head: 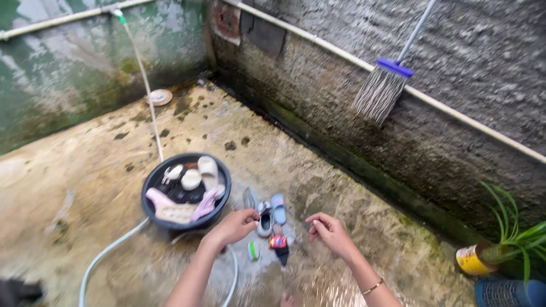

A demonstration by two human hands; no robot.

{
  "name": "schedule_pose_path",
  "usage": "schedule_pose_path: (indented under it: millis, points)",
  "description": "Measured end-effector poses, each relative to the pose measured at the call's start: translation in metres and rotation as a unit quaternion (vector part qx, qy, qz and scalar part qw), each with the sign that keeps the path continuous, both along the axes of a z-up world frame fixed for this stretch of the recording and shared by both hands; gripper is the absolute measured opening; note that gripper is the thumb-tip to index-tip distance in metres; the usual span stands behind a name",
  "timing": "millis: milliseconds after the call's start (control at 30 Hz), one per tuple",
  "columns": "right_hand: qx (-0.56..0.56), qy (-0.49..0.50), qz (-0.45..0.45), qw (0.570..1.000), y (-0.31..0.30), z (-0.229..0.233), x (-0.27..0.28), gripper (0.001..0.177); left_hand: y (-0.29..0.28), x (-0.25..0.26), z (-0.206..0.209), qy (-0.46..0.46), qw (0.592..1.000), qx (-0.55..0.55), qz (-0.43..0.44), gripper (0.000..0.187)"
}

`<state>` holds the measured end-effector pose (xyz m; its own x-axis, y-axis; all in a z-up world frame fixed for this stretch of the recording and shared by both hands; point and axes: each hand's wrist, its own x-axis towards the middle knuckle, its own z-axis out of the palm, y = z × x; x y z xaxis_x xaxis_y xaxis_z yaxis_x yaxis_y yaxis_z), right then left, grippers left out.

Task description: Washing multiple pairs of shoes and sandals in a basin and on the floor using a brush, soap, and a hose.

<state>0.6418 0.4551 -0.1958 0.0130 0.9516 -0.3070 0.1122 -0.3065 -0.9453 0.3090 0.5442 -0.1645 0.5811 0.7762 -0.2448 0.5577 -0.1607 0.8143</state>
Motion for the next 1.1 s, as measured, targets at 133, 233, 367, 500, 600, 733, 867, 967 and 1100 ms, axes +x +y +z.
schedule_pose_path:
  millis: [133,233,367,500,600,733,867,967,1100]
  points:
    - [0.014,-0.076,0.019,0.997,0.054,0.024,0.034,0.024,0.058,0.049,-0.023,-0.032,0.999,-0.005,0.012,0.034]
    - [0.014,-0.105,0.001,0.994,0.088,0.025,0.054,0.024,0.087,0.073,-0.023,-0.027,0.999,-0.008,0.021,0.033]
    - [0.027,-0.038,0.010,0.999,0.132,-0.003,0.078,0.024,0.127,0.094,-0.039,-0.014,1.000,0.008,0.025,0.033]
    - [-0.006,-0.033,0.004,0.999,0.191,-0.005,0.094,0.024,0.179,0.119,-0.056,-0.016,0.999,0.022,0.033,0.033]
    - [0.019,-0.033,0.049,0.998,0.248,-0.011,0.109,0.023,0.221,0.133,-0.064,-0.022,0.998,0.044,0.050,0.032]
    - [0.019,-0.044,0.080,0.996,0.317,0.007,0.106,0.024,0.275,0.149,-0.056,-0.023,0.996,0.052,0.069,0.032]
    - [0.045,-0.033,0.115,0.992,0.373,0.014,0.109,0.023,0.314,0.158,-0.053,0.003,0.995,0.049,0.084,0.031]
    - [0.031,-0.043,0.134,0.990,0.423,-0.002,0.103,0.024,0.350,0.149,-0.058,0.013,0.994,0.051,0.100,0.031]
    - [0.037,-0.039,0.194,0.979,0.498,-0.027,0.091,0.023,0.396,0.136,-0.056,0.024,0.989,0.034,0.139,0.031]
